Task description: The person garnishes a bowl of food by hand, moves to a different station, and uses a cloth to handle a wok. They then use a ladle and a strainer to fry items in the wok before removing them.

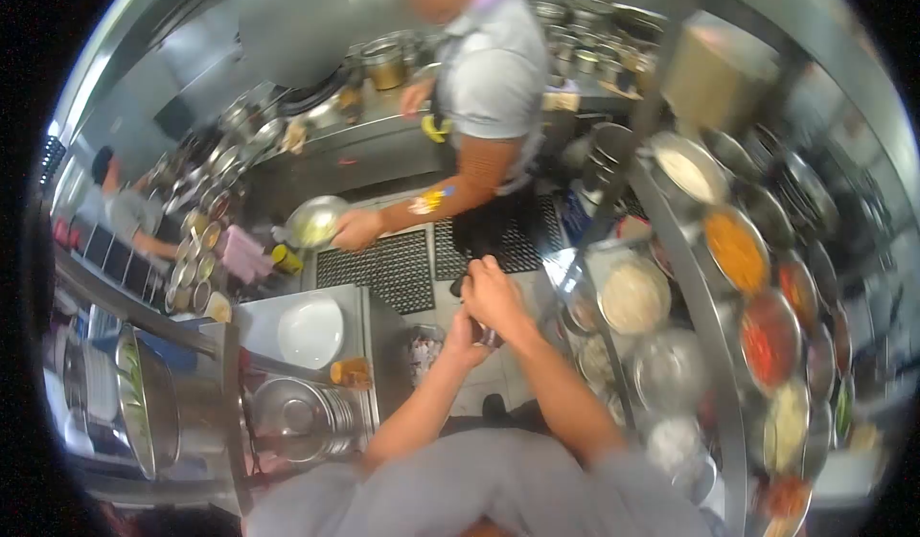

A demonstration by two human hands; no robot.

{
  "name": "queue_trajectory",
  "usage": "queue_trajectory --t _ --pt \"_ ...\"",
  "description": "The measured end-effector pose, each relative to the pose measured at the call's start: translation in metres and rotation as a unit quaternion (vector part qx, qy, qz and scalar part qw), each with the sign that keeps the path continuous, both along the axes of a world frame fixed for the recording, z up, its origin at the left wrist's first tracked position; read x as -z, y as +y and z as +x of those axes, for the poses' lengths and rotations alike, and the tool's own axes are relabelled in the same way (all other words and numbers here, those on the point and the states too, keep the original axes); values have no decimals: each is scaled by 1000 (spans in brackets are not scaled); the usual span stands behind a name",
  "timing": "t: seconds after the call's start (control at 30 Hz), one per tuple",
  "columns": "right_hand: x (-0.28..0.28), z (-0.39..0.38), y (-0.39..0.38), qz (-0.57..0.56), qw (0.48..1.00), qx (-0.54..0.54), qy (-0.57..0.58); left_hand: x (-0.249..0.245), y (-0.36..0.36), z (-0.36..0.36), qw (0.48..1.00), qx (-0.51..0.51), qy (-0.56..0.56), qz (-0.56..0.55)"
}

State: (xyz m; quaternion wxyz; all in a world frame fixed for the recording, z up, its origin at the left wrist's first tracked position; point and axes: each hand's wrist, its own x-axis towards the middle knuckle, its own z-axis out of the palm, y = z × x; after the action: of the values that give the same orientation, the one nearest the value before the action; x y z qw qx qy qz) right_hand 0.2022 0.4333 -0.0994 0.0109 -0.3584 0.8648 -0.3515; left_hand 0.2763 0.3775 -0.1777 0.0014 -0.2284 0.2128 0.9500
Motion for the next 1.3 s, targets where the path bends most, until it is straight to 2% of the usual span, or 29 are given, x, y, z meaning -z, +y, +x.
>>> queue_trajectory --t 0.07,0.17,0.2,0.3,0.33,0.4,0.43,0.53,0.6,0.63,0.67,0.77,0.9,0.93,1.03,1.13,1.17,1.23,1.3 --pt "12 -19 -29 5 1000 -3 6 -14 -24 -18 998 -9 -55 -6" --pt "15 -38 -75 4 999 -54 3 14 -65 -41 997 -58 23 48" --pt "22 -45 -92 -23 996 -82 -5 -12 -77 -43 995 -79 -14 52" --pt "30 -73 -145 -18 985 -169 29 -7 -124 -61 993 -115 -18 23" --pt "37 -84 -162 -21 977 -211 40 -19 -138 -67 991 -124 -46 20" --pt "39 -103 -194 27 957 -288 33 5 -172 -77 990 -137 -39 7" --pt "34 -115 -213 48 944 -323 35 12 -190 -83 989 -141 -32 -4" --pt "28 -133 -257 98 897 -429 -22 4 -219 -80 968 -178 -49 -168" --pt "34 -137 -285 53 872 -486 -19 -13 -232 -81 944 -225 -91 -222" --pt "30 -138 -297 34 856 -516 -23 -15 -239 -80 940 -251 -108 -206" --pt "24 -142 -310 77 813 -574 -61 -18 -246 -79 934 -277 -124 -189" --pt "39 -132 -343 79 772 -631 -1 -11 -266 -71 910 -331 -169 -183" --pt "45 -136 -394 86 703 -706 22 9 -300 -76 887 -362 -202 -202" --pt "39 -144 -407 98 690 -717 -4 17 -312 -81 886 -366 -201 -204" --pt "37 -168 -465 131 677 -721 -74 39 -362 -98 884 -363 -187 -226" --pt "61 -194 -550 5 694 -676 -248 56 -436 -122 905 -358 -122 -195" --pt "65 -204 -573 -45 690 -647 -319 47 -467 -129 921 -358 -80 -131" --pt "54 -228 -627 -79 743 -480 -460 27 -527 -143 937 -350 -9 6" --pt "35 -255 -678 -89 775 -395 -486 4 -598 -159 939 -343 -3 -25"
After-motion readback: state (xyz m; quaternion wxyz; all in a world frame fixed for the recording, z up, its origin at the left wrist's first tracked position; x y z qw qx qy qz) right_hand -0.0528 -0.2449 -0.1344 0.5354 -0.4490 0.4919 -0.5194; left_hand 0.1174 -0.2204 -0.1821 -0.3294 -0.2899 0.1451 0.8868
